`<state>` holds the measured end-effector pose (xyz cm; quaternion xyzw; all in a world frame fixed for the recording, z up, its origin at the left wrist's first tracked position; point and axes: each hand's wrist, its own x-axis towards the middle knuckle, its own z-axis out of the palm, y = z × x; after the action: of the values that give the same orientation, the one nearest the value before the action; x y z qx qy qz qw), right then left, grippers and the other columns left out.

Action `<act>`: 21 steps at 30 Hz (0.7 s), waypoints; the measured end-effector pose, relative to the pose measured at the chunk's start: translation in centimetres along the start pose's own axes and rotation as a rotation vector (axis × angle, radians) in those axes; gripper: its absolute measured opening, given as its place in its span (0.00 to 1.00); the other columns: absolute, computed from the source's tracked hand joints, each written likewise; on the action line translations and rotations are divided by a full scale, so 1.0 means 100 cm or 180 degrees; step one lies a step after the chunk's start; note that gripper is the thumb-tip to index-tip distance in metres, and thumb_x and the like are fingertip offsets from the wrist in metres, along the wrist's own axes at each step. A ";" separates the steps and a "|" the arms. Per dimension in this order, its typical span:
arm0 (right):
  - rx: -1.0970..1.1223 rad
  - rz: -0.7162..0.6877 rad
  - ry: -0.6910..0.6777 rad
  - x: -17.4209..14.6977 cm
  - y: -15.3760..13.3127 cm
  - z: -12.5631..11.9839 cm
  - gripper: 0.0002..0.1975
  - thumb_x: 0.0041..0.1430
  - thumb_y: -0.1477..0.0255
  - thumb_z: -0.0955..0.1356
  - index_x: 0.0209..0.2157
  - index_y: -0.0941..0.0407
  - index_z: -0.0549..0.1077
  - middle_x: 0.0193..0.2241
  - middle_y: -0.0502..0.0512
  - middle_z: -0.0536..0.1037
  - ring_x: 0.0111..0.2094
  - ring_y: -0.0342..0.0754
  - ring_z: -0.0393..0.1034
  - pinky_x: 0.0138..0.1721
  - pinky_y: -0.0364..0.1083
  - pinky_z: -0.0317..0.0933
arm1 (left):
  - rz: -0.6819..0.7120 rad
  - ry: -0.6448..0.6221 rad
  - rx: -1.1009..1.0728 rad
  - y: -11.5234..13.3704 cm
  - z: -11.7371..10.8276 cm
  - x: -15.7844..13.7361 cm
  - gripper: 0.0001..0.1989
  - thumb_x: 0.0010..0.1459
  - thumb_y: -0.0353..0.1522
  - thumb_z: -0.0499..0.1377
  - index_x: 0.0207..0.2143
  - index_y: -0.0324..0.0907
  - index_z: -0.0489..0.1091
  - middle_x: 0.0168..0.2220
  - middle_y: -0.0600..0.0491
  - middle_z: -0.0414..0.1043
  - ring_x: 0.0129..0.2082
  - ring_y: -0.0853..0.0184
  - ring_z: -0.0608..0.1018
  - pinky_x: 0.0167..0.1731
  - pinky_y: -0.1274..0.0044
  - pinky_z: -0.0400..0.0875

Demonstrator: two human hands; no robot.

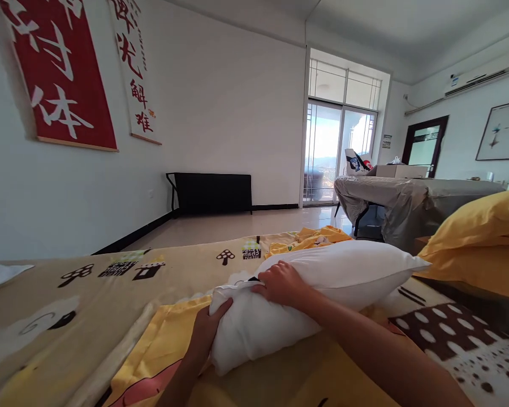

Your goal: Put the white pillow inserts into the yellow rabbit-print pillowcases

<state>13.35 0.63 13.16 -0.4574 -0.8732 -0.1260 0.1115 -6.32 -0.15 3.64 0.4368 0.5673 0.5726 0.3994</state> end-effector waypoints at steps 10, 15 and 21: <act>0.0572 -0.0192 -0.0597 0.095 0.018 0.028 0.18 0.52 0.57 0.70 0.40 0.55 0.76 0.45 0.56 0.75 0.50 0.51 0.64 0.48 0.47 0.55 | 0.0064 0.0298 0.0446 -0.027 -0.008 0.013 0.22 0.42 0.48 0.60 0.20 0.36 0.68 0.19 0.53 0.65 0.22 0.67 0.64 0.21 0.77 0.58; 0.0749 -0.0337 -0.1085 0.118 0.018 0.048 0.27 0.50 0.55 0.70 0.50 0.52 0.71 0.52 0.56 0.71 0.54 0.52 0.62 0.54 0.51 0.50 | 0.0116 0.0505 0.0904 -0.026 -0.010 0.011 0.18 0.44 0.45 0.58 0.16 0.39 0.65 0.17 0.53 0.64 0.23 0.66 0.65 0.22 0.76 0.57; 0.0775 -0.0384 -0.1942 0.143 0.012 0.073 0.22 0.51 0.58 0.70 0.44 0.58 0.77 0.44 0.58 0.77 0.45 0.51 0.71 0.45 0.46 0.61 | -0.0678 0.0797 -0.0152 -0.016 -0.007 0.000 0.19 0.43 0.45 0.60 0.24 0.37 0.69 0.19 0.53 0.65 0.21 0.67 0.65 0.20 0.75 0.59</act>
<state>5.77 14.68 10.84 -0.4049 -0.9005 0.1156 -0.1090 -7.02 -0.33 2.07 0.2899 0.6420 0.5902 0.3943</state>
